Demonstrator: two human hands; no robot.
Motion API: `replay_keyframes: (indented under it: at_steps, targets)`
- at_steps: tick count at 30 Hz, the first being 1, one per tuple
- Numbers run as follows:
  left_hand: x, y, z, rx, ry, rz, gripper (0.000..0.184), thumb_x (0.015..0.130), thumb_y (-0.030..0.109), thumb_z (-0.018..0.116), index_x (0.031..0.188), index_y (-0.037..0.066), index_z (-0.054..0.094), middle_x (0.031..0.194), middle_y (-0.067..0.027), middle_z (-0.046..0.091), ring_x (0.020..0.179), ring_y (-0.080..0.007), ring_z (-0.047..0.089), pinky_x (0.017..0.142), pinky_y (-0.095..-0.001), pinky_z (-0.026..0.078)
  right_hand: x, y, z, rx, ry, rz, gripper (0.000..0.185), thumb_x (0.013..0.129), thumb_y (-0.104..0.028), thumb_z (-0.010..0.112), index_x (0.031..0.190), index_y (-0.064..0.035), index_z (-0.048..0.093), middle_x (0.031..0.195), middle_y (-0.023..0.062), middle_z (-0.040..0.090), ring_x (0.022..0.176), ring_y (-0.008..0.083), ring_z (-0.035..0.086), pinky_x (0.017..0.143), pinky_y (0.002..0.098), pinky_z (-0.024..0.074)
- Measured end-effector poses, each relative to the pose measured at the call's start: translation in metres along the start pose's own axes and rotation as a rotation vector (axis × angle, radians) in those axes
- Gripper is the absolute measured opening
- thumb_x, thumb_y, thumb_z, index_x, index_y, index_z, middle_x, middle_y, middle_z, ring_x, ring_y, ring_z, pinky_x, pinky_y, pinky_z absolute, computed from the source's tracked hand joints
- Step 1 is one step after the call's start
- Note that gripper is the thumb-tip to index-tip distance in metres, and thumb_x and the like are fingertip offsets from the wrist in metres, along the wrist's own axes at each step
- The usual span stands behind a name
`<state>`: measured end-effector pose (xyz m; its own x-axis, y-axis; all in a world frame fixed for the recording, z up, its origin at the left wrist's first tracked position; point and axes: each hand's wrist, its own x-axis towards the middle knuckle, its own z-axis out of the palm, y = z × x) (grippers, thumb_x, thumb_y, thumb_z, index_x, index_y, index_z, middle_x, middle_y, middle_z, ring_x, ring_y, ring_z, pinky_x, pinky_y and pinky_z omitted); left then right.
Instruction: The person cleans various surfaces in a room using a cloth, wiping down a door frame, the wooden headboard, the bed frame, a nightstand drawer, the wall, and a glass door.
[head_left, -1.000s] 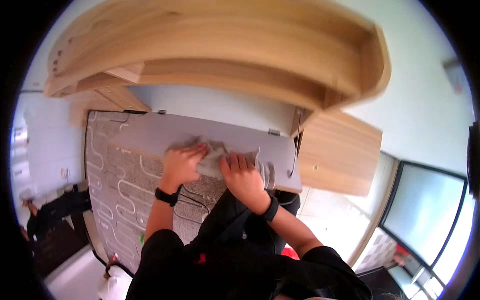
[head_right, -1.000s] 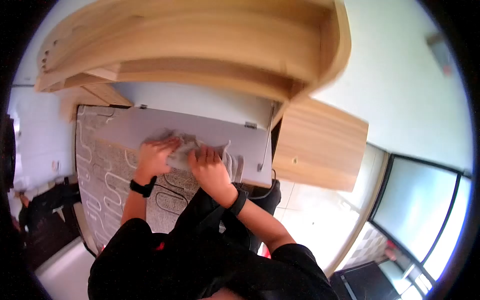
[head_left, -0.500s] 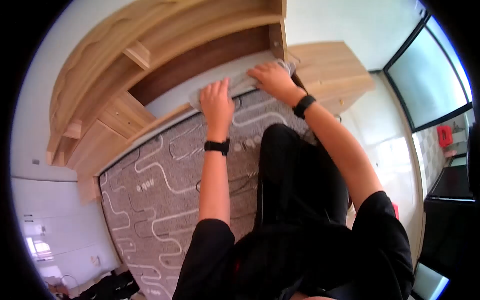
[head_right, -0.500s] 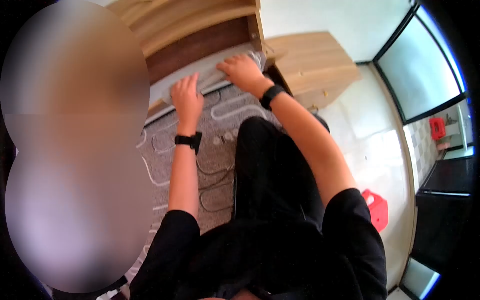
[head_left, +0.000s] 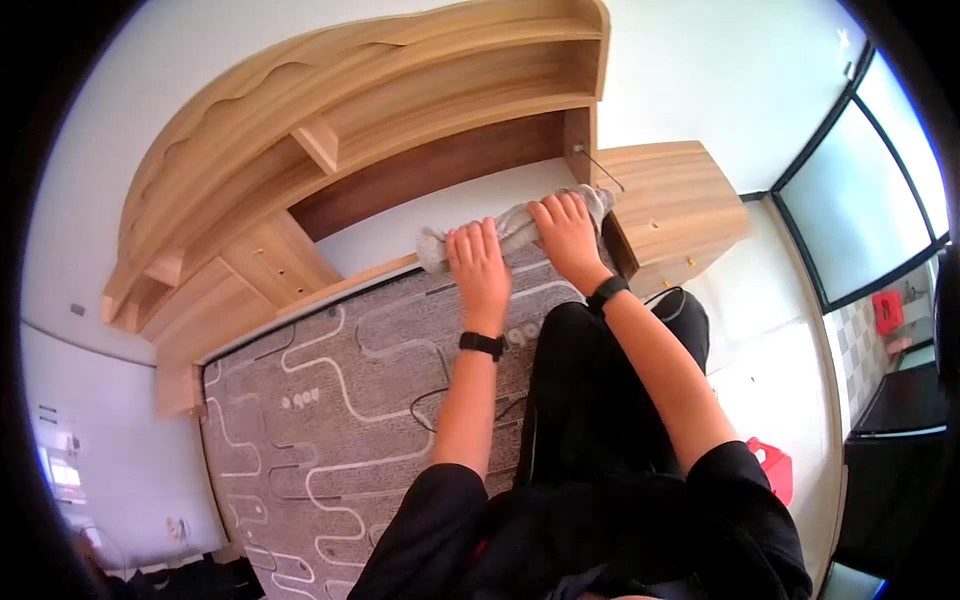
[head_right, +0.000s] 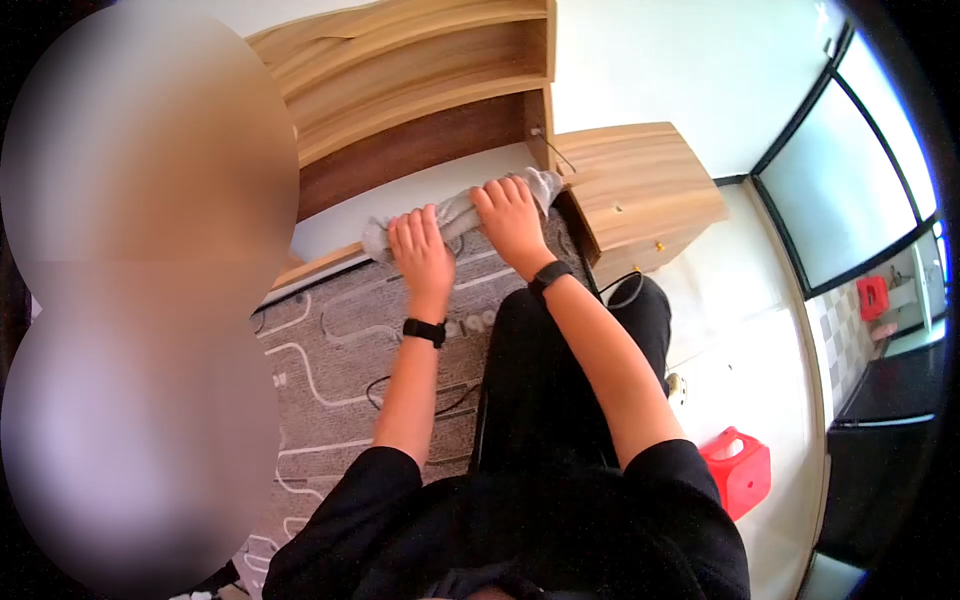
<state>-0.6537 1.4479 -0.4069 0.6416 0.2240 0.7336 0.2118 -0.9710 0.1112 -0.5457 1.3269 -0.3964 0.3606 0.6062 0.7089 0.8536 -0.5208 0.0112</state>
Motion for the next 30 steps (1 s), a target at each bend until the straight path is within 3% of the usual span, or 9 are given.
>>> replay_keyframes:
  at_steps: [11,15,17,20,22,26,28,29,30]
  targets:
    - [-0.002,-0.002,0.012,0.045,-0.008,0.018,0.065,0.063,0.004,0.070,0.123,0.004,0.048,0.117,-0.0141,0.050,0.115,-0.0332,0.045,0.108,-0.0506,0.029,0.007,0.001,0.000,0.157,0.017,0.031,0.064,0.053,-0.032,0.079,0.107,-0.0105,0.054,0.093,0.0064,0.052,0.093,0.0262,0.050,0.095,0.0424,0.0372]
    - [-0.003,0.000,0.008,-0.041,0.038,0.044,0.062,0.067,0.008,0.068,0.125,0.003,0.046,0.114,-0.0148,0.049,0.114,-0.0330,0.044,0.106,-0.0508,0.028,0.006,-0.006,-0.004,0.184,0.022,0.089,0.060,0.053,-0.035,0.079,0.101,-0.0080,0.056,0.090,0.0064,0.052,0.093,0.0262,0.050,0.096,0.0428,0.0363]
    - [0.005,0.015,0.006,0.000,0.024,0.013,0.059,0.071,0.010,0.066,0.126,0.003,0.046,0.113,-0.0137,0.050,0.114,-0.0319,0.044,0.105,-0.0511,0.029,0.016,-0.028,-0.012,0.185,-0.002,0.292,0.044,0.063,-0.025,0.072,0.100,-0.0059,0.057,0.091,0.0085,0.053,0.094,0.0294,0.050,0.096,0.0445,0.0361]
    - [0.017,-0.007,0.008,0.081,-0.089,-0.052,0.052,0.081,0.019,0.059,0.129,0.003,0.047,0.108,-0.0138,0.054,0.108,-0.0316,0.050,0.095,-0.0484,0.036,0.029,-0.066,0.008,0.274,0.084,0.241,0.025,0.073,-0.015,0.061,0.096,-0.0052,0.057,0.090,0.0100,0.055,0.093,0.0286,0.052,0.094,0.0412,0.0383]
    - [0.026,-0.044,-0.016,-0.041,-0.389,-0.093,0.053,0.079,0.020,0.064,0.126,0.003,0.049,0.102,-0.0137,0.058,0.101,-0.0327,0.054,0.091,-0.0443,0.040,0.041,-0.089,0.016,0.378,0.065,0.263,0.022,0.075,-0.012,0.058,0.095,-0.0054,0.058,0.090,0.0101,0.056,0.092,0.0280,0.054,0.092,0.0394,0.0394]
    - [0.010,-0.091,-0.044,0.019,-0.237,0.098,0.055,0.073,0.019,0.070,0.122,0.003,0.051,0.093,-0.0128,0.059,0.090,-0.0337,0.055,0.085,-0.0417,0.042,0.048,-0.106,0.030,0.385,-0.118,0.026,0.023,0.075,-0.012,0.060,0.097,-0.0055,0.059,0.092,0.0097,0.060,0.091,0.0264,0.059,0.084,0.0366,0.0445]
    - [0.011,-0.085,-0.040,0.088,-0.105,0.098,0.043,0.068,0.012,0.070,0.108,0.004,0.057,0.090,-0.0155,0.060,0.084,-0.0375,0.056,0.074,-0.0463,0.043,0.050,-0.096,0.035,0.409,-0.117,-0.105,0.025,0.074,-0.013,0.061,0.098,-0.0060,0.058,0.091,0.0082,0.063,0.086,0.0239,0.063,0.079,0.0340,0.0464]
    - [0.012,-0.081,-0.034,0.087,-0.107,0.103,0.043,0.068,0.012,0.070,0.108,0.004,0.057,0.090,-0.0155,0.060,0.084,-0.0375,0.056,0.074,-0.0463,0.043,0.048,-0.086,0.038,0.408,-0.115,-0.100,0.025,0.074,-0.013,0.061,0.098,-0.0060,0.058,0.091,0.0082,0.063,0.086,0.0239,0.063,0.079,0.0340,0.0464]
    - [0.016,-0.070,-0.028,0.196,-0.161,-0.041,0.041,0.064,0.013,0.073,0.101,0.004,0.058,0.090,-0.0143,0.060,0.086,-0.0354,0.056,0.076,-0.0450,0.042,0.048,-0.073,0.025,0.424,-0.173,-0.133,0.025,0.074,-0.013,0.062,0.098,-0.0062,0.057,0.090,0.0083,0.064,0.085,0.0238,0.063,0.078,0.0342,0.0469]
